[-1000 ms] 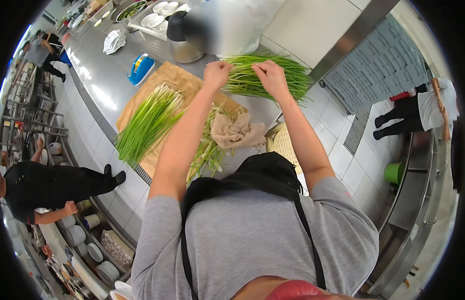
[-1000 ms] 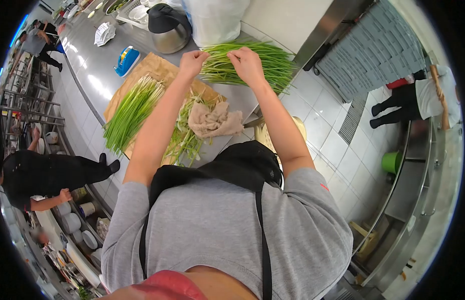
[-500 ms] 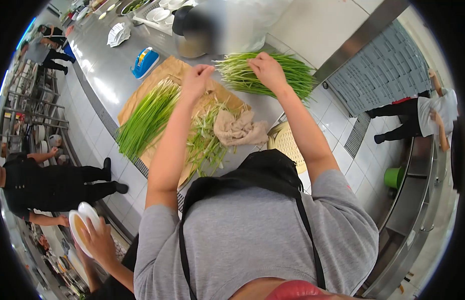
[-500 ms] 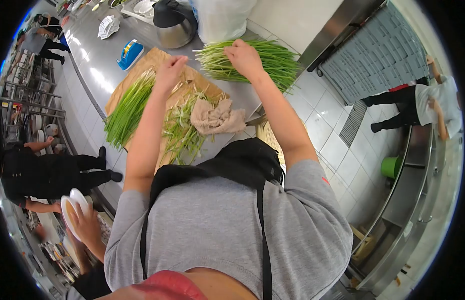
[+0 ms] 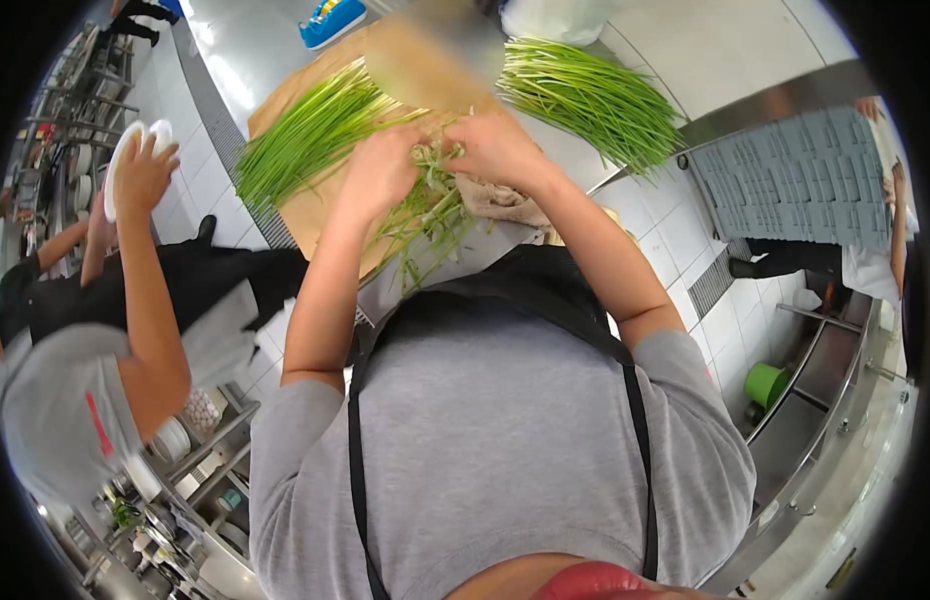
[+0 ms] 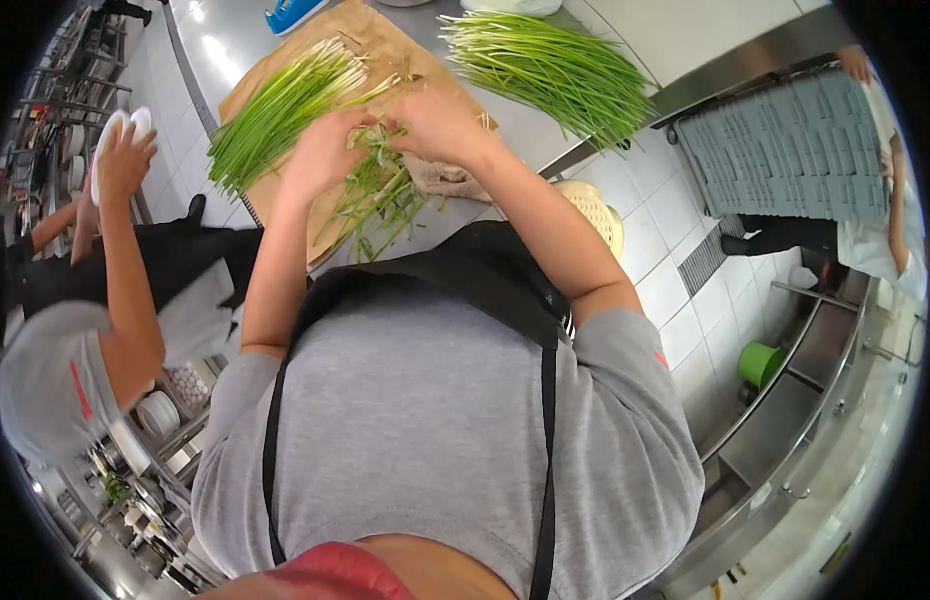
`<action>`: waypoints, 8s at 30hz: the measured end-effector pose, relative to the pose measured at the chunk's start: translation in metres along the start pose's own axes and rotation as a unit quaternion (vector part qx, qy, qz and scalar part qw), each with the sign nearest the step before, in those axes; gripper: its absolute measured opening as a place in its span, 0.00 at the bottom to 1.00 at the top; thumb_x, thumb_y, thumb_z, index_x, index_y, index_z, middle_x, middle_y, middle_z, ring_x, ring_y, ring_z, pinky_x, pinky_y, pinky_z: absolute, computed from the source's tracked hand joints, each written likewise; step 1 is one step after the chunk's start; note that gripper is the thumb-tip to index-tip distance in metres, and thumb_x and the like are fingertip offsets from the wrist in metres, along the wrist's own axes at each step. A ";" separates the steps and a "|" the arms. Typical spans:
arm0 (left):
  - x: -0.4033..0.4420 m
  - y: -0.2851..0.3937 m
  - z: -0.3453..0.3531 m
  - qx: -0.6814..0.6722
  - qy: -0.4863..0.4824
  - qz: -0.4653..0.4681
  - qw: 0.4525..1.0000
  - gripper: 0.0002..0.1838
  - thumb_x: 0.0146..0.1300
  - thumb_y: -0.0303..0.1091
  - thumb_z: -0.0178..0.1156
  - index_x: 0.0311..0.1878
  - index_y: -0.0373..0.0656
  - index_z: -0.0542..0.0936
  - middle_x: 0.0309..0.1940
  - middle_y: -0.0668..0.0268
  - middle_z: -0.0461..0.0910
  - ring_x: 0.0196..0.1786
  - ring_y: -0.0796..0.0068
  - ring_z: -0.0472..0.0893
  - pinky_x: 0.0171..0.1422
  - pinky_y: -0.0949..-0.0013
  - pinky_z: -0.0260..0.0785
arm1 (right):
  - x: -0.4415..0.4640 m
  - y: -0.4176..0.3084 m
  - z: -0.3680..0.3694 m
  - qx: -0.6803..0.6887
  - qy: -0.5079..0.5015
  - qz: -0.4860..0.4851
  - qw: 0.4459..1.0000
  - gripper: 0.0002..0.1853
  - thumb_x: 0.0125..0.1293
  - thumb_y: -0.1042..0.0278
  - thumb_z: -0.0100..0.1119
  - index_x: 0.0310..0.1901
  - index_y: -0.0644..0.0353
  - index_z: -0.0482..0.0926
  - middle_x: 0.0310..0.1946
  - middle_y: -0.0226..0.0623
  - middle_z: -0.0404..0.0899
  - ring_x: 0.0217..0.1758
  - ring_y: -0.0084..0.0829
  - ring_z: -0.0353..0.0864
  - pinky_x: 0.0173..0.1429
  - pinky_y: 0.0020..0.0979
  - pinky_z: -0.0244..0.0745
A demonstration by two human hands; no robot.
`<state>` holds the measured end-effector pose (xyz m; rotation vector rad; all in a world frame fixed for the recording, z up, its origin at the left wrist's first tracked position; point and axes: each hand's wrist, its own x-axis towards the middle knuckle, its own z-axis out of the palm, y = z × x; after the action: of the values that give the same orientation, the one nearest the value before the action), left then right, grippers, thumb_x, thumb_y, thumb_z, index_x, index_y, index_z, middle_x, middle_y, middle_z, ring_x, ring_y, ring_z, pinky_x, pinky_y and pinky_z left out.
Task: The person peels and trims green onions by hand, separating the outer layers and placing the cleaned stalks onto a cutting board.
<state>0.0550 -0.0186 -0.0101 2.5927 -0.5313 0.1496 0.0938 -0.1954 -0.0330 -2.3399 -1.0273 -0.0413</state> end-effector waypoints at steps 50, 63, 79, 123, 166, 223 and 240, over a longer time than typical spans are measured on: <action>-0.003 -0.046 -0.011 -0.020 0.190 -0.091 0.977 0.06 0.48 0.28 0.59 0.31 0.40 0.79 0.25 0.60 0.78 0.28 0.68 0.78 0.34 0.69 0.69 | -0.070 0.007 -0.053 0.261 0.271 0.222 0.900 0.07 0.58 0.70 0.53 0.37 0.62 0.74 0.30 0.29 0.73 0.33 0.17 0.70 0.36 0.19 0.66; 0.005 -0.077 0.029 0.095 0.145 -0.071 0.982 0.04 0.45 0.32 0.60 0.25 0.44 0.80 0.30 0.62 0.75 0.36 0.61 0.74 0.40 0.63 0.67 | -0.046 0.009 -0.022 0.036 0.231 0.065 0.970 0.08 0.51 0.70 0.58 0.34 0.61 0.76 0.33 0.39 0.73 0.35 0.38 0.73 0.40 0.31 0.69; 0.018 -0.071 0.035 0.068 0.067 -0.067 0.993 0.08 0.47 0.30 0.59 0.33 0.44 0.79 0.30 0.61 0.76 0.32 0.65 0.76 0.39 0.66 0.69 | -0.032 -0.011 -0.011 0.232 0.150 0.149 0.949 0.07 0.53 0.68 0.58 0.30 0.61 0.78 0.21 0.35 0.74 0.20 0.26 0.71 0.26 0.25 0.66; -0.014 -0.006 -0.014 -0.494 0.070 -0.220 0.838 0.06 0.50 0.26 0.60 0.31 0.36 0.75 0.25 0.70 0.77 0.27 0.86 0.73 0.33 0.82 0.64 | -0.017 -0.005 -0.029 0.185 0.047 0.179 0.965 0.07 0.53 0.68 0.57 0.32 0.62 0.80 0.22 0.28 0.77 0.24 0.14 0.68 0.29 0.19 0.64; -0.012 -0.019 -0.061 -0.557 0.157 -0.274 0.768 0.10 0.59 0.34 0.51 0.37 0.38 0.76 0.32 0.65 0.78 0.27 0.81 0.74 0.23 0.80 0.65 | 0.023 -0.018 -0.027 0.289 -0.050 0.062 0.954 0.07 0.52 0.70 0.56 0.31 0.62 0.76 0.24 0.34 0.74 0.26 0.27 0.72 0.32 0.27 0.67; -0.009 -0.079 -0.111 -0.491 0.455 -0.156 0.726 0.08 0.56 0.32 0.57 0.36 0.39 0.78 0.38 0.63 0.77 0.36 0.79 0.75 0.42 0.77 0.67 | 0.024 -0.030 -0.027 0.779 0.175 0.154 0.583 0.08 0.57 0.71 0.53 0.33 0.67 0.76 0.20 0.26 0.70 0.22 0.17 0.66 0.27 0.19 0.59; -0.004 0.009 -0.036 -0.528 0.054 -0.233 0.815 0.09 0.54 0.31 0.59 0.34 0.35 0.79 0.23 0.66 0.78 0.23 0.84 0.74 0.26 0.82 0.66 | 0.035 -0.053 -0.007 0.668 0.177 0.192 0.696 0.09 0.57 0.70 0.55 0.36 0.65 0.78 0.29 0.27 0.76 0.32 0.15 0.69 0.40 0.19 0.63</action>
<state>0.0473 -0.0069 0.0248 1.5173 0.1028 -0.1390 0.0835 -0.1468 0.0081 -1.0261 -0.1228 0.3075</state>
